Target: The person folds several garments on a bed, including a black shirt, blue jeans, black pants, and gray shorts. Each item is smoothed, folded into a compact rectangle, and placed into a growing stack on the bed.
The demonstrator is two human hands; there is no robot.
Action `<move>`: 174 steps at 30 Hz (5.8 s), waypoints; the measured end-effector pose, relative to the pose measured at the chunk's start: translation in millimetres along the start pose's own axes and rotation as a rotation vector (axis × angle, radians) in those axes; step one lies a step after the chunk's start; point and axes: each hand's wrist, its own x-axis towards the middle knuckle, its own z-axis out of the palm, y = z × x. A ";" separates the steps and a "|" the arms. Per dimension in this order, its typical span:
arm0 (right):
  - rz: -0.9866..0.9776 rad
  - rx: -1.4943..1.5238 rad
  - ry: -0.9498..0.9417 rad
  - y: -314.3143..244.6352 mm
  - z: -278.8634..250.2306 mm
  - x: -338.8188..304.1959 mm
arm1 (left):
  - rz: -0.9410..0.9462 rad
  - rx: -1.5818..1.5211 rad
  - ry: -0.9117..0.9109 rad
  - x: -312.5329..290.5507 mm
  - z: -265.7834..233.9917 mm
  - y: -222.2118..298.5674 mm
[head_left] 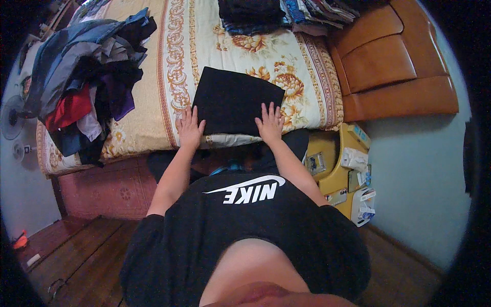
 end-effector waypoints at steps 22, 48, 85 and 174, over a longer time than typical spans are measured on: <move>0.542 1.307 -0.117 40.1 2.4 30.6 | -0.500 -1.367 -0.229 -7.9 10.5 -35.3; 0.405 0.394 0.331 50.2 -8.6 66.0 | -0.140 -0.651 -0.404 93.0 -27.4 77.6; -0.012 0.164 0.148 -14.1 -206.1 512.8 | -0.391 -1.407 -0.295 523.3 -46.2 91.9; 0.510 1.753 -0.853 -52.5 -32.6 58.5 | 0.277 -1.181 -0.583 -21.1 -32.1 89.6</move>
